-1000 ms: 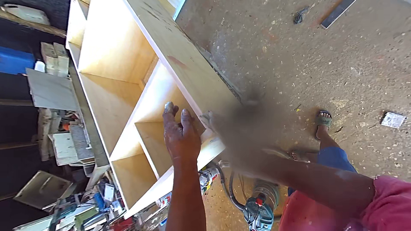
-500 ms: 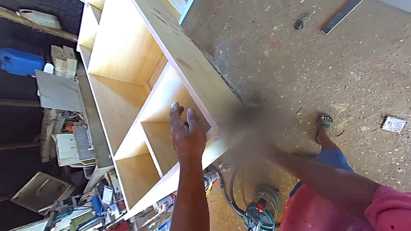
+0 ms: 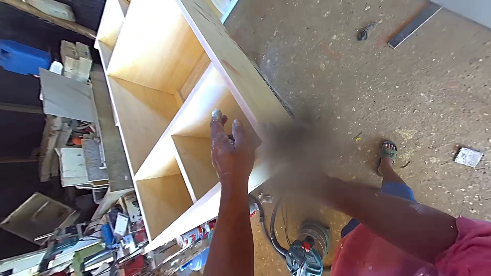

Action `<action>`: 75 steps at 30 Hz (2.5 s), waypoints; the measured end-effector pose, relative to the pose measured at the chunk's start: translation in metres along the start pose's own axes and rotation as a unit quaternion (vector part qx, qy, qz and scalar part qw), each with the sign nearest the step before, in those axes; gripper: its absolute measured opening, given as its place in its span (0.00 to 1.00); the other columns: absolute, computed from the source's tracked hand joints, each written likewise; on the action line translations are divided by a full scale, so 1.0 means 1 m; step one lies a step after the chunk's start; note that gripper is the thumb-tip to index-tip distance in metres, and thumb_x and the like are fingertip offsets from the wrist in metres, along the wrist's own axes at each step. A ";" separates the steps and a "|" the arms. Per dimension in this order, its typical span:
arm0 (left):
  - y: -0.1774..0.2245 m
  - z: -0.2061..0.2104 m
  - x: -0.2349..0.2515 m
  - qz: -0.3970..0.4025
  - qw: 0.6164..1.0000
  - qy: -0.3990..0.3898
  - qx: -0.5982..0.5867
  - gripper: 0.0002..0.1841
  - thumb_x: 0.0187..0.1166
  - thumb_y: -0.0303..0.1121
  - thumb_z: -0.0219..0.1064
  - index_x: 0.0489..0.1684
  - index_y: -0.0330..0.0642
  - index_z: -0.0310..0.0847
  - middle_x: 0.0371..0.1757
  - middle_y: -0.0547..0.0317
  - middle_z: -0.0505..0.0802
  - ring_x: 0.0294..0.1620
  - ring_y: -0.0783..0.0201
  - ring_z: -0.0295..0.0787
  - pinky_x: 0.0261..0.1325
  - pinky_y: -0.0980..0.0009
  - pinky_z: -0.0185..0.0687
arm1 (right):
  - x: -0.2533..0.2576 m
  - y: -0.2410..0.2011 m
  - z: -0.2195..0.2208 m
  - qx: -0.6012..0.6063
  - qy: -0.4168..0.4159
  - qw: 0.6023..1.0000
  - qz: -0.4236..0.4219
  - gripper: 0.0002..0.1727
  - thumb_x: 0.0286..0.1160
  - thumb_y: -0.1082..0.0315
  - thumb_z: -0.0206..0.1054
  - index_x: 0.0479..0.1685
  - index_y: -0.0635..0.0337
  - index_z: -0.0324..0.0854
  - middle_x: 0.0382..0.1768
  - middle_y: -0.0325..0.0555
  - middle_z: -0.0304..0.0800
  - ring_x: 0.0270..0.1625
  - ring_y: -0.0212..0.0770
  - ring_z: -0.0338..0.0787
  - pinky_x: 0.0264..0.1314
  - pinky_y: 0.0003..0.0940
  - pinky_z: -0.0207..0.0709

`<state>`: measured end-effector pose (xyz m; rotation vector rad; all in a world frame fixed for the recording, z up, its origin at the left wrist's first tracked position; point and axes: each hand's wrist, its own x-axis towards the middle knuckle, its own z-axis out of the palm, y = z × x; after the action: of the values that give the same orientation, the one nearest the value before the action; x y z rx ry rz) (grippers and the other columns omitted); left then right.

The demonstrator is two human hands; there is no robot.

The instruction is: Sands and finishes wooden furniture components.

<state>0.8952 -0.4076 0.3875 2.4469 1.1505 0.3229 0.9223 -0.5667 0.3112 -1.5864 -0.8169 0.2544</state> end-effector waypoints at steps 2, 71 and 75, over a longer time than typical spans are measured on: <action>0.000 -0.002 0.000 -0.003 1.000 -0.001 -0.004 0.30 0.92 0.49 0.50 0.91 0.52 0.56 0.83 0.53 0.76 0.66 0.60 0.89 0.64 0.55 0.89 | -0.016 0.041 0.011 -0.033 -0.042 0.998 0.044 0.40 0.65 0.83 0.67 0.85 0.70 0.63 0.84 0.58 0.69 0.85 0.49 0.73 0.85 0.44 0.69; 0.006 0.009 0.000 -0.020 0.999 0.037 -0.033 0.28 0.92 0.42 0.51 0.90 0.49 0.54 0.80 0.54 0.78 0.55 0.65 0.91 0.56 0.63 0.89 | -0.019 0.064 0.002 0.010 -0.082 0.995 0.054 0.45 0.54 0.85 0.71 0.84 0.70 0.65 0.83 0.60 0.72 0.86 0.53 0.71 0.88 0.47 0.66; -0.003 0.003 -0.002 -0.030 0.998 0.045 -0.023 0.28 0.91 0.43 0.54 0.90 0.51 0.55 0.80 0.54 0.79 0.57 0.59 0.92 0.56 0.56 0.91 | -0.036 0.185 -0.025 -0.057 -0.341 0.876 0.337 0.30 0.76 0.72 0.64 0.81 0.62 0.70 0.72 0.65 0.81 0.76 0.63 0.80 0.77 0.65 0.71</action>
<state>0.8936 -0.4081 0.3838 2.3748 1.2374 0.4406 0.9763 -0.6046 0.1333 -1.8732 -0.7688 1.3534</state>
